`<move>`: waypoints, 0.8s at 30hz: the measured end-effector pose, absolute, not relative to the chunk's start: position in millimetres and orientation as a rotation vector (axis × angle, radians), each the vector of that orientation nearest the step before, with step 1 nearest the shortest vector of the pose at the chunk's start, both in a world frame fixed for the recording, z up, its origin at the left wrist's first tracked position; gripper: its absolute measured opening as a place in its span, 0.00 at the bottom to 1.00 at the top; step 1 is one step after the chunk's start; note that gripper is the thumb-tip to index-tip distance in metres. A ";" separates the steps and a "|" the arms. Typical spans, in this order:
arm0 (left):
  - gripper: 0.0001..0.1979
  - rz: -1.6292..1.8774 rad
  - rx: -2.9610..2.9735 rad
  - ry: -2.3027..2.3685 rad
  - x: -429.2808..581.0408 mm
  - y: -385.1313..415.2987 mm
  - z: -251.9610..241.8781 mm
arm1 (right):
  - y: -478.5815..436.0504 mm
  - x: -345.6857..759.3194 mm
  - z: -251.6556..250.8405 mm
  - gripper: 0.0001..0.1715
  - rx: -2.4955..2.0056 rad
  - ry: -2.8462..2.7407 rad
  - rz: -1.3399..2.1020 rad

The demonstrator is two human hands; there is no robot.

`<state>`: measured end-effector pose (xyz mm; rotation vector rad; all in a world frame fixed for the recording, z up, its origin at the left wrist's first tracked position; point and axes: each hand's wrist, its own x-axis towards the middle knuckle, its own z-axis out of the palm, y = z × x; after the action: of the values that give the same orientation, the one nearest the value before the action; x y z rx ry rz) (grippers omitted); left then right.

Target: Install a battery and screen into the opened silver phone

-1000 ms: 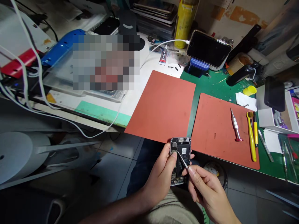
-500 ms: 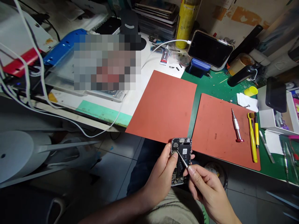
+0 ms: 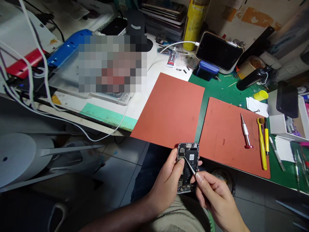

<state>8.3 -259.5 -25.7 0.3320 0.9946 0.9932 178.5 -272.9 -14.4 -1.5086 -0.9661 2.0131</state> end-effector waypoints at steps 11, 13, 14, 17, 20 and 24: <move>0.21 1.008 0.332 1.019 7.6 -260.4 -24.9 | -271.2 179.3 -13.0 0.30 -1.524 -1.048 1.994; 0.21 1.002 0.346 1.025 7.3 -260.6 -24.6 | -271.8 179.7 -13.3 0.30 -1.528 -1.059 1.988; 0.20 0.996 0.355 1.028 7.1 -260.7 -24.3 | -272.2 179.8 -13.6 0.30 -1.530 -1.065 1.987; 0.19 0.986 0.370 1.040 7.0 -260.4 -23.1 | -273.0 179.8 -14.7 0.29 -1.542 -1.077 1.979; 0.19 0.987 0.374 1.045 7.5 -259.8 -21.6 | -273.3 179.6 -15.0 0.29 -1.552 -1.105 1.962; 0.21 0.989 0.363 1.042 7.9 -259.1 -20.4 | -273.0 178.9 -13.5 0.30 -1.565 -1.146 1.933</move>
<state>7.9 -259.1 -20.4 0.3629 1.0416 0.9886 178.9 -273.0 -13.5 -1.5650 -1.1463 1.9330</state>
